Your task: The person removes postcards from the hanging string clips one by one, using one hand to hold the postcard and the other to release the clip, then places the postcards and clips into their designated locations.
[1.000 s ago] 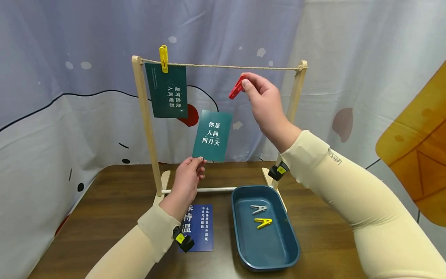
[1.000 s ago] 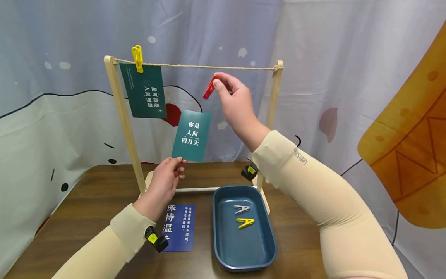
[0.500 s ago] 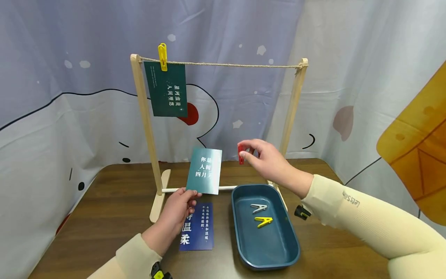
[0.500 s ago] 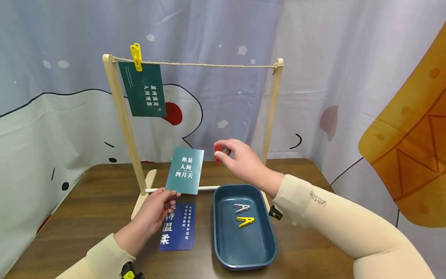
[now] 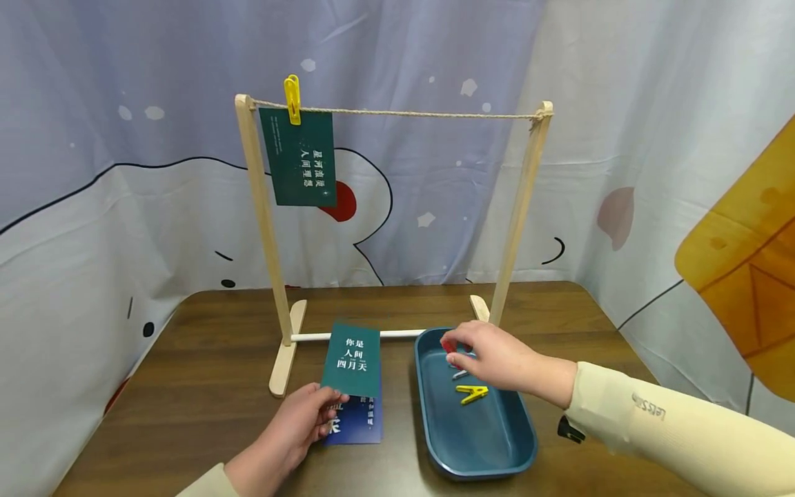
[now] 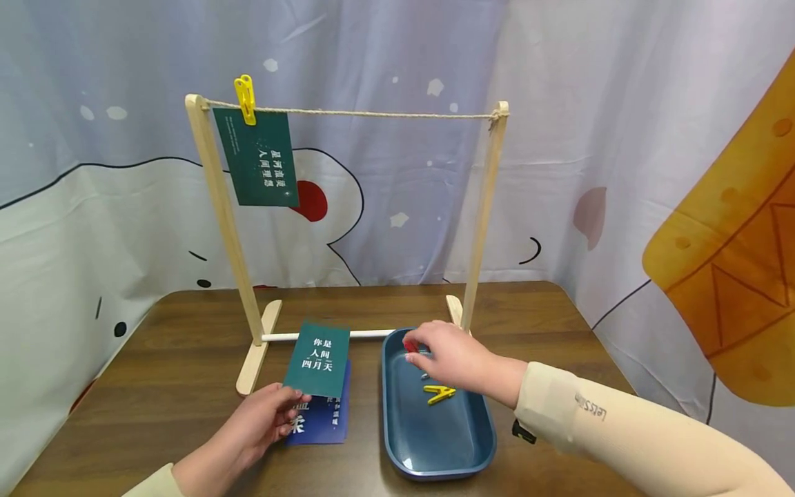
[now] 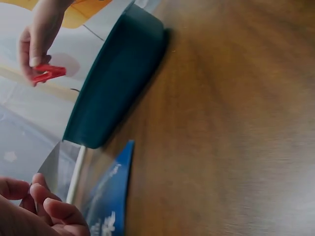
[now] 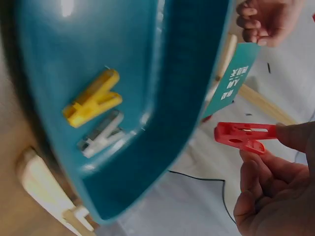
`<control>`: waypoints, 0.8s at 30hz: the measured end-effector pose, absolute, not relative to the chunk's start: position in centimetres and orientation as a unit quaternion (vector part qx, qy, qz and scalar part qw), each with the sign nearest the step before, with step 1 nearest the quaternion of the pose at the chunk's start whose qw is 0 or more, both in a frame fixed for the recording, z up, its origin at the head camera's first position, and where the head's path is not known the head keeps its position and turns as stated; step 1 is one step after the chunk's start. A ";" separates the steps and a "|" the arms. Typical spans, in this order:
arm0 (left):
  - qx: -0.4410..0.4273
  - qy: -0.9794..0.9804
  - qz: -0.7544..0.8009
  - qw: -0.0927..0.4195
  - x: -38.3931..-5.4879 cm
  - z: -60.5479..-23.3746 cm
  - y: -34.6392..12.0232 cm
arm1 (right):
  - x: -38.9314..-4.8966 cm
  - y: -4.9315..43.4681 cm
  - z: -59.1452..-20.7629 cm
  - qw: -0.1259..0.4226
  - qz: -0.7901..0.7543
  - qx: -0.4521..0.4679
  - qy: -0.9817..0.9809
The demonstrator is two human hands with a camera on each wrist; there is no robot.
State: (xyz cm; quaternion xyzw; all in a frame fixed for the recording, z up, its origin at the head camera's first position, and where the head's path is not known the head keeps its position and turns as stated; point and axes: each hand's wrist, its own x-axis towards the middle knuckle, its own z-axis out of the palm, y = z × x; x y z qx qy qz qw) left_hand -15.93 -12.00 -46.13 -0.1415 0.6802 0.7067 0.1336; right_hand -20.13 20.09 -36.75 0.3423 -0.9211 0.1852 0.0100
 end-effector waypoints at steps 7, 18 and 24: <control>-0.144 0.678 0.697 0.185 -14.6 -47.0 -12.8 | -18.9 20.8 -39.3 -0.011 0.138 0.373 -0.917; -0.111 0.673 0.680 0.270 -12.9 -47.5 -13.9 | -18.2 21.7 -42.1 -0.032 0.104 0.408 -0.906; -0.086 0.686 0.654 0.307 -11.7 -46.6 -14.8 | -18.0 21.9 -43.0 -0.049 0.084 0.402 -0.910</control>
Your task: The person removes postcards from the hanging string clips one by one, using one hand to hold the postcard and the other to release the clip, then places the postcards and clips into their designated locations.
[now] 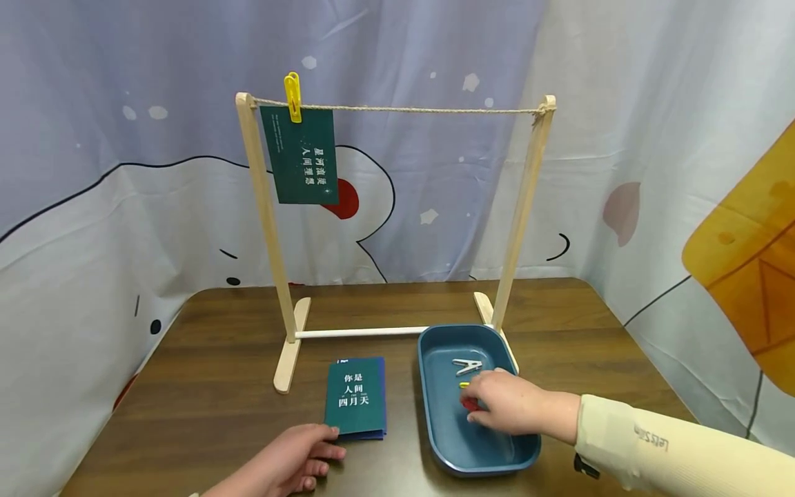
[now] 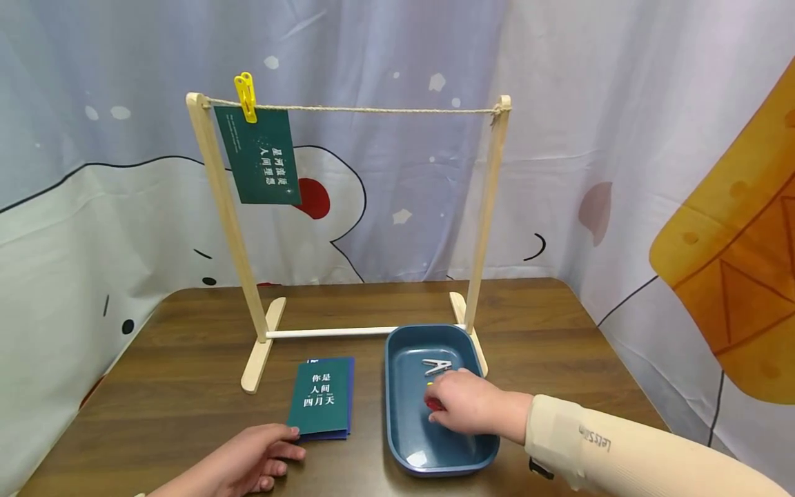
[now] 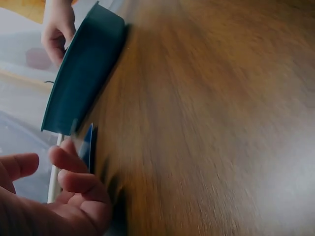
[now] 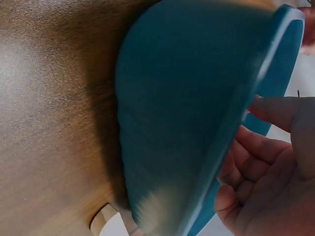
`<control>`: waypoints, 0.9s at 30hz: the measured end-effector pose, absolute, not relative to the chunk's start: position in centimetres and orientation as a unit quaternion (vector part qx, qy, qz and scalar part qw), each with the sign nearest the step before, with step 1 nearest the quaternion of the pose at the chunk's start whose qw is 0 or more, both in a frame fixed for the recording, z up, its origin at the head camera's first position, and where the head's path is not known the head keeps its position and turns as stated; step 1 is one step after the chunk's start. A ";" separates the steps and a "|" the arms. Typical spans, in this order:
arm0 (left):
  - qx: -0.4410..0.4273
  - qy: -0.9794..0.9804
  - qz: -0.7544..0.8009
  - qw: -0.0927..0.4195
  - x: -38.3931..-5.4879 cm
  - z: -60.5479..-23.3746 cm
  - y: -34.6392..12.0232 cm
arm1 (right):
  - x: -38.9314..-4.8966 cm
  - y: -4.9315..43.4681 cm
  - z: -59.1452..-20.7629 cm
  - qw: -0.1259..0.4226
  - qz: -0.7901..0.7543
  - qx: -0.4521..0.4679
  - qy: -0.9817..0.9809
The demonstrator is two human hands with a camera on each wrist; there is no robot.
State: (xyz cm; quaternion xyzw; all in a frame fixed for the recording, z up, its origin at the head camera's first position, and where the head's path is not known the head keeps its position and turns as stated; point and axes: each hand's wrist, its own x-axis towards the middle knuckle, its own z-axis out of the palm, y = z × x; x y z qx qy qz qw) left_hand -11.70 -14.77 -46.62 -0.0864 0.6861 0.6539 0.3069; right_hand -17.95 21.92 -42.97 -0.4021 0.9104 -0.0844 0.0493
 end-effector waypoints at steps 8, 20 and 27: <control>-0.029 0.782 0.553 0.284 -10.7 -45.7 -15.4 | -17.8 22.1 -43.7 0.051 -0.072 -0.401 0.912; 0.062 0.970 0.217 0.086 -12.5 -45.1 -14.1 | -18.0 22.2 -44.5 0.066 -0.052 -0.391 0.916; 0.134 0.983 0.113 0.049 -13.8 -45.7 -12.5 | -18.2 22.4 -45.1 0.059 -0.057 -0.387 0.918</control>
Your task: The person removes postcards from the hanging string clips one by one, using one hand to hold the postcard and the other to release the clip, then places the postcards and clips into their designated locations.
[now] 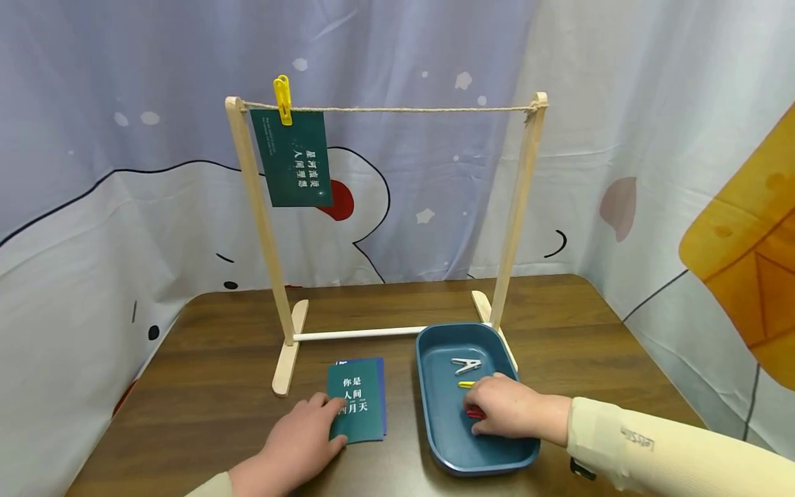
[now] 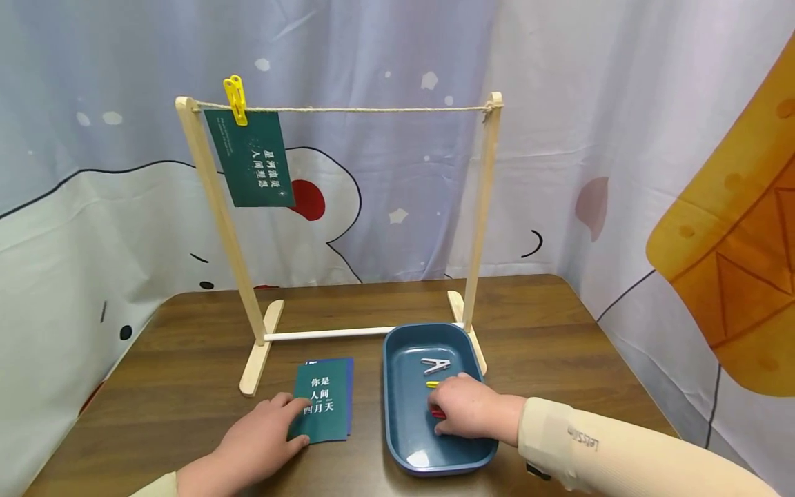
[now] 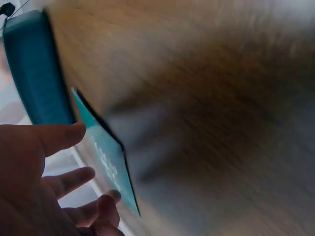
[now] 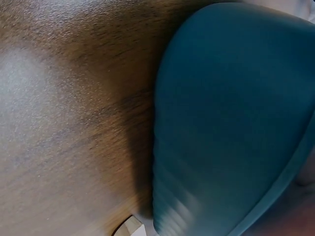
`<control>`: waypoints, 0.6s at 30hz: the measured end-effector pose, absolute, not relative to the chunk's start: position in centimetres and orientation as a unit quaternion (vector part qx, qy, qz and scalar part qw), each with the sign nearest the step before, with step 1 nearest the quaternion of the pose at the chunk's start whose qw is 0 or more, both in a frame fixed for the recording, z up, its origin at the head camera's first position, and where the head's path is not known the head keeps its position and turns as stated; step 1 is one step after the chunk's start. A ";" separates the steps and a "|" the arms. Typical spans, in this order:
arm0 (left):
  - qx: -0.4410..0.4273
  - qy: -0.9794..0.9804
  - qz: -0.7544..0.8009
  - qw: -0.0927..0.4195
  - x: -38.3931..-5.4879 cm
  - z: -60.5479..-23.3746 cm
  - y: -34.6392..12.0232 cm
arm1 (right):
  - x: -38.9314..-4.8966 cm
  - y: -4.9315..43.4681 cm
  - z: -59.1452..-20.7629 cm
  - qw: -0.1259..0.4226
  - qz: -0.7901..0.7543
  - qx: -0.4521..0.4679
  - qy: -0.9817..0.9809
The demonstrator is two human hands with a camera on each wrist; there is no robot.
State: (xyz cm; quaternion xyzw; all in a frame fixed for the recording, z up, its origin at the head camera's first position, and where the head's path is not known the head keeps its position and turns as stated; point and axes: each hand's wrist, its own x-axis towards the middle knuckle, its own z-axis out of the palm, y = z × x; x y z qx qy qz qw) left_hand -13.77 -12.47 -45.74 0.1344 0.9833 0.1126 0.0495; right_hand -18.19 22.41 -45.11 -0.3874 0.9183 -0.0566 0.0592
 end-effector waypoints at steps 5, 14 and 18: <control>0.162 0.981 0.096 0.044 -14.3 -46.7 -11.8 | -18.3 22.4 -45.3 0.058 -0.050 -0.387 0.919; 0.183 0.978 0.092 0.048 -14.6 -46.4 -11.4 | -18.5 22.3 -45.2 0.071 -0.052 -0.379 0.921; 0.186 0.977 0.094 0.051 -14.7 -46.5 -11.3 | -18.4 22.4 -45.2 0.073 -0.056 -0.378 0.921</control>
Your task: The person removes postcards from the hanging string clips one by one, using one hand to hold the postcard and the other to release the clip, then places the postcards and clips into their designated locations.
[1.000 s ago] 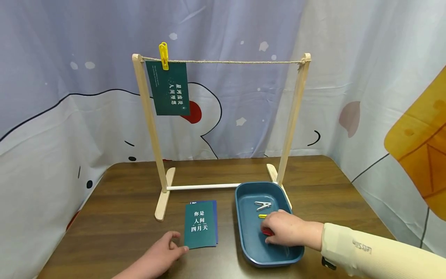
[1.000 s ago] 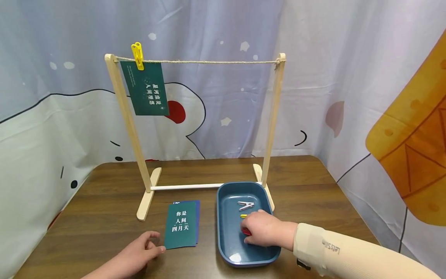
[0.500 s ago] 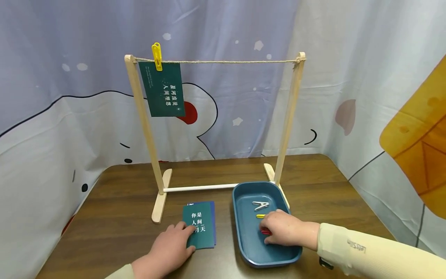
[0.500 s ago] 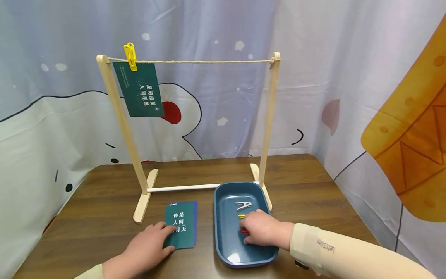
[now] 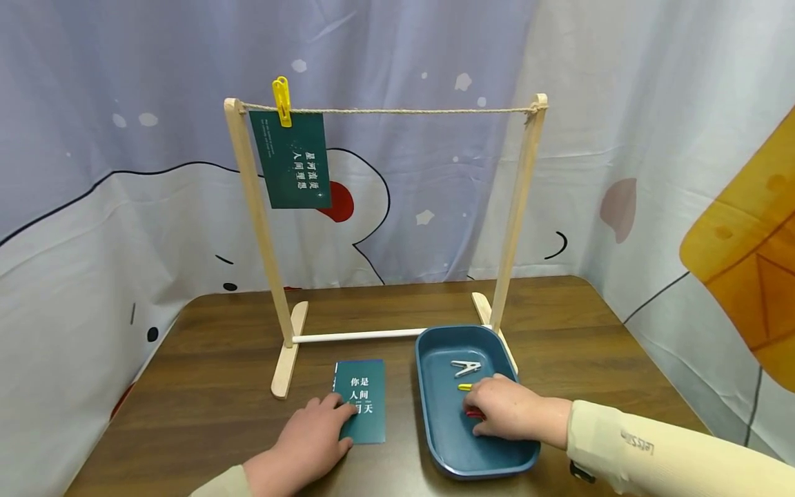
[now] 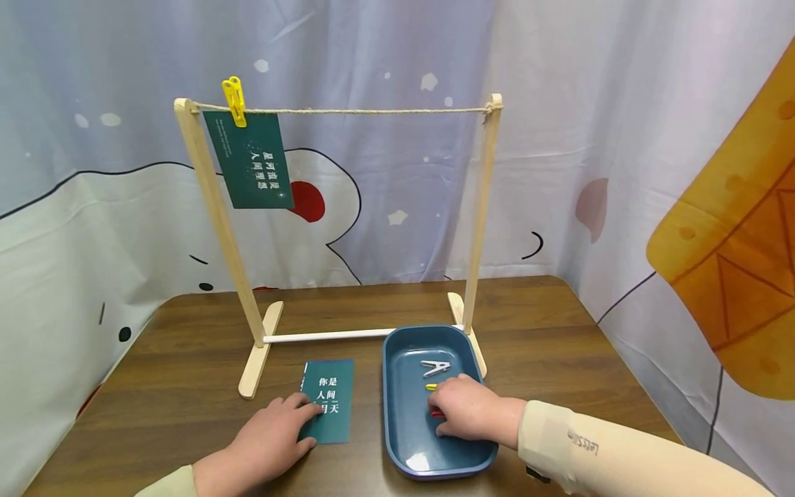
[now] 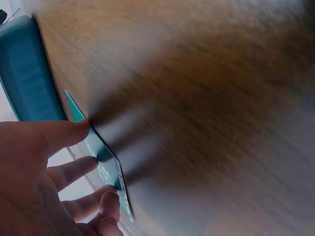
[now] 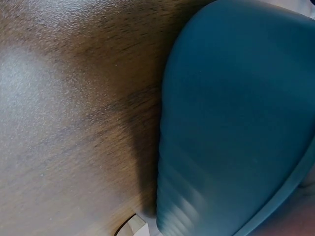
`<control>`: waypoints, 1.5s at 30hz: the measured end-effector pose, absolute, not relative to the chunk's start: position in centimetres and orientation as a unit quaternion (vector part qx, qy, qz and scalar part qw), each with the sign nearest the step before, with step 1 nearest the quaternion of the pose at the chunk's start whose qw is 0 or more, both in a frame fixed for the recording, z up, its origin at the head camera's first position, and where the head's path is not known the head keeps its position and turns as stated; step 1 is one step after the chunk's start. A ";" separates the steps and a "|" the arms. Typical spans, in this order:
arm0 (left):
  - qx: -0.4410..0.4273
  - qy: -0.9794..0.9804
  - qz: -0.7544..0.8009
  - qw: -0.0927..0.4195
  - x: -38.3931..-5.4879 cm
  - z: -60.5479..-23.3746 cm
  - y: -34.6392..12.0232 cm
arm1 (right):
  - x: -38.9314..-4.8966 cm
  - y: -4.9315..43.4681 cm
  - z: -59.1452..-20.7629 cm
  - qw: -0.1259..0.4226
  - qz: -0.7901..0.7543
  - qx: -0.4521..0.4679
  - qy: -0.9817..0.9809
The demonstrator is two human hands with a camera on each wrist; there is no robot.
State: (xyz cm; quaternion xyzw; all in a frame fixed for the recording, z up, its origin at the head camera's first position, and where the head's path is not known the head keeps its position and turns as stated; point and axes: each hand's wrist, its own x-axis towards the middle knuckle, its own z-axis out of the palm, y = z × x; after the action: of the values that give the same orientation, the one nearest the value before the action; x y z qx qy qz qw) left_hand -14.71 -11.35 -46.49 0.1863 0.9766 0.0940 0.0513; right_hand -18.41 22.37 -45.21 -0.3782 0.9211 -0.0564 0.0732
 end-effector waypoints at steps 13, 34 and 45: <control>0.181 0.977 0.108 0.042 -14.7 -46.4 -11.6 | -18.3 22.1 -45.1 0.069 -0.061 -0.377 0.921; 0.065 0.937 0.330 -0.094 -20.7 -40.4 -12.7 | -23.2 19.4 -33.6 -0.145 -0.142 -0.358 0.912; 0.019 0.803 0.583 -0.118 -25.6 -35.5 -12.3 | -27.4 14.4 -23.2 -0.215 -0.211 -0.343 0.890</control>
State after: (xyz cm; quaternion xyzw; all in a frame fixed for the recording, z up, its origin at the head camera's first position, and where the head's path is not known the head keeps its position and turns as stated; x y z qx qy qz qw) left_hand -25.64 -12.34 -35.51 0.0186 0.8034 0.5834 -0.1175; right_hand -27.37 14.41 -23.15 -0.3431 0.8896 -0.2111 -0.2154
